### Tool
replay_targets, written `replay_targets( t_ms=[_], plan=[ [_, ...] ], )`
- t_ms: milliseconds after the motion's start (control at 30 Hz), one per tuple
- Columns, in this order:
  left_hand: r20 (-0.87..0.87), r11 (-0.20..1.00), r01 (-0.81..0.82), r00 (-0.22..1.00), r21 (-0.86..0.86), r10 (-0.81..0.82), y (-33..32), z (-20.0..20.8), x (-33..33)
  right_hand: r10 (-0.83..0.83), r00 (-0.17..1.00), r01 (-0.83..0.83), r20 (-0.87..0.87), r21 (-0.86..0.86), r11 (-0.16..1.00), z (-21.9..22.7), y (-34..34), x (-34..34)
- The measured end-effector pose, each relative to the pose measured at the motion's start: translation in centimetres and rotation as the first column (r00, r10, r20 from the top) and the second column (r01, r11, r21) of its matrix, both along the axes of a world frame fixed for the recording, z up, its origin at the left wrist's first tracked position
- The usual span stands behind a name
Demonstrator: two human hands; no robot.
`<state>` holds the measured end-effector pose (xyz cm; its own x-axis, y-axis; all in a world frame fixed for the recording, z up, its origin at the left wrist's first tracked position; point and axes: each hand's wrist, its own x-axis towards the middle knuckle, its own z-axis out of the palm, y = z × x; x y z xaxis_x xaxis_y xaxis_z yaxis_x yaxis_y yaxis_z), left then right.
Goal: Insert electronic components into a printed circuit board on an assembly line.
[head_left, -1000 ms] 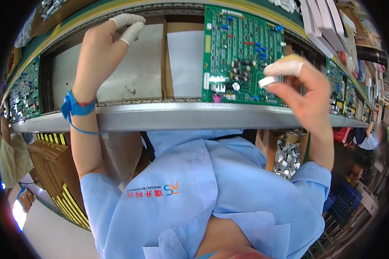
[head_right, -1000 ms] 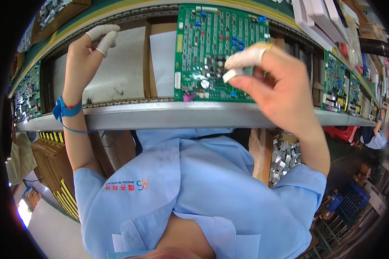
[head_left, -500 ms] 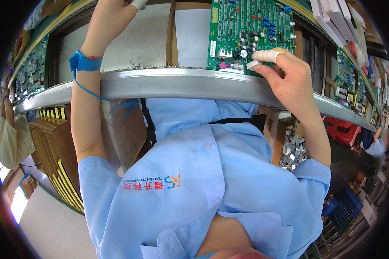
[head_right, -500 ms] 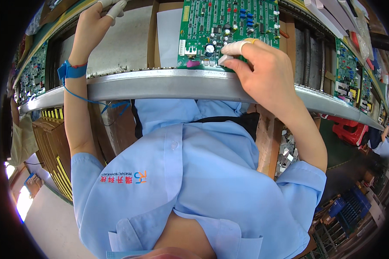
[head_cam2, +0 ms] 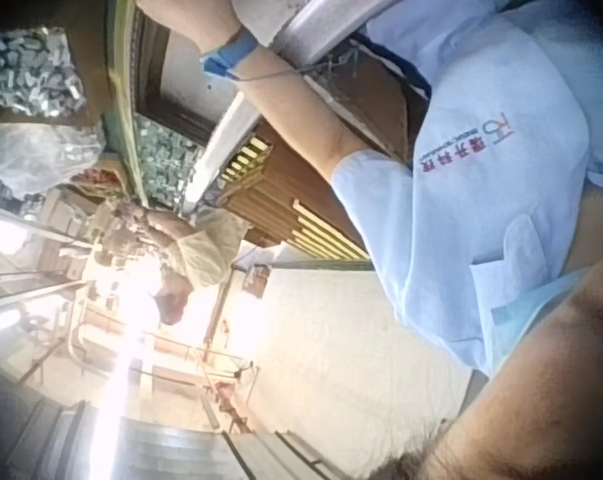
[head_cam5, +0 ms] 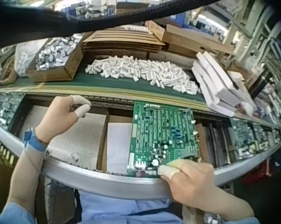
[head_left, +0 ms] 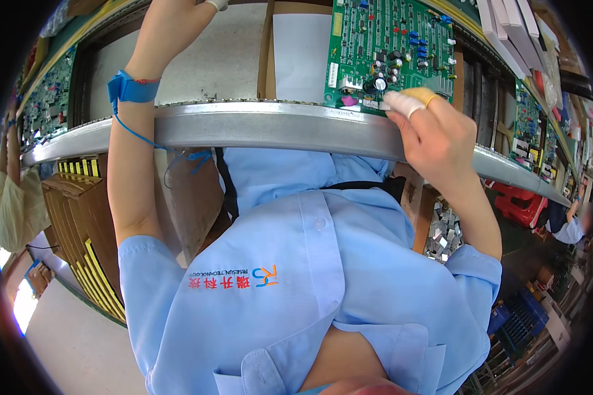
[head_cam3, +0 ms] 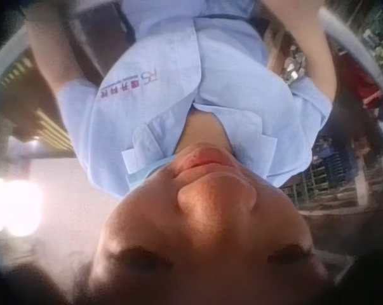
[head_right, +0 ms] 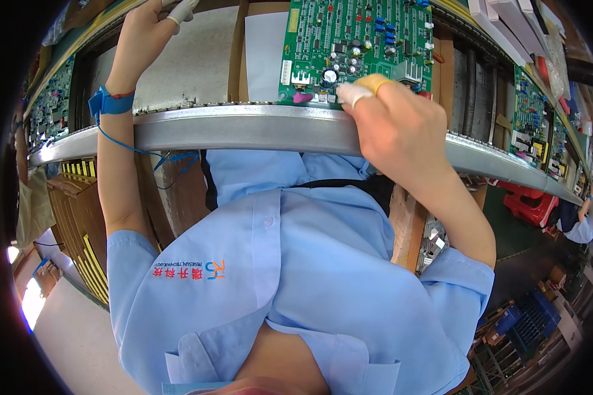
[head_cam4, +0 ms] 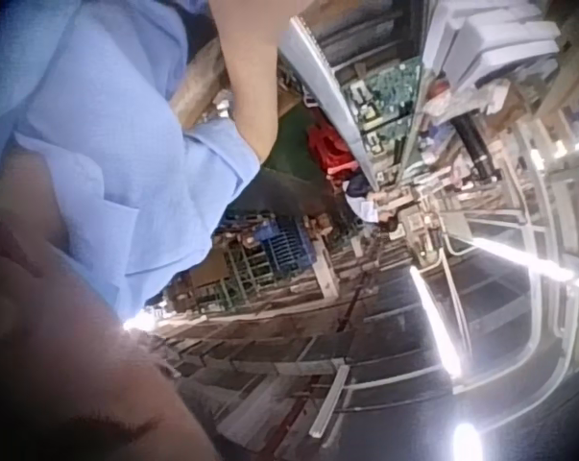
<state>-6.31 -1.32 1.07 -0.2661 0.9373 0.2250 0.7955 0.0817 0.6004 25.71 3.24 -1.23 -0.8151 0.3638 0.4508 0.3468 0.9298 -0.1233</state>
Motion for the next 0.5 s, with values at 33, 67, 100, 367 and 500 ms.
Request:
replay_targets(
  t_ms=[33, 67, 100, 367, 500],
  plan=[
    [-0.021, 1.0, 0.011, 1.0, 0.007, -0.011, -0.1, -0.1, 0.0, 0.004, 1.0, -0.004, -0.003, 0.003, 1.0, 0.2, -0.1, 0.1],
    [-0.027, 1.0, 0.008, 1.0, 0.013, -0.007, 0.0, -0.1, -0.1, 0.008, 1.0, -0.008, 0.022, 0.006, 1.0, 0.4, -0.1, 0.2],
    [-0.016, 1.0, 0.023, 1.0, -0.008, -0.023, 0.1, -0.1, 0.0, 0.011, 0.999, -0.012, 0.046, 0.007, 1.0, 0.6, -0.1, 0.4],
    [-0.127, 0.994, 0.087, 0.987, -0.06, -0.094, 0.7, -3.7, -2.9, -0.318, 0.929, 0.226, -0.191, -0.388, 0.894, 4.9, 6.4, 0.1],
    [-0.048, 0.997, 0.077, 0.996, 0.008, -0.076, 1.2, -2.8, -2.6, -0.371, 0.88, 0.234, -0.297, -0.409, 0.882, 4.1, 12.8, 0.5]
  ],
)
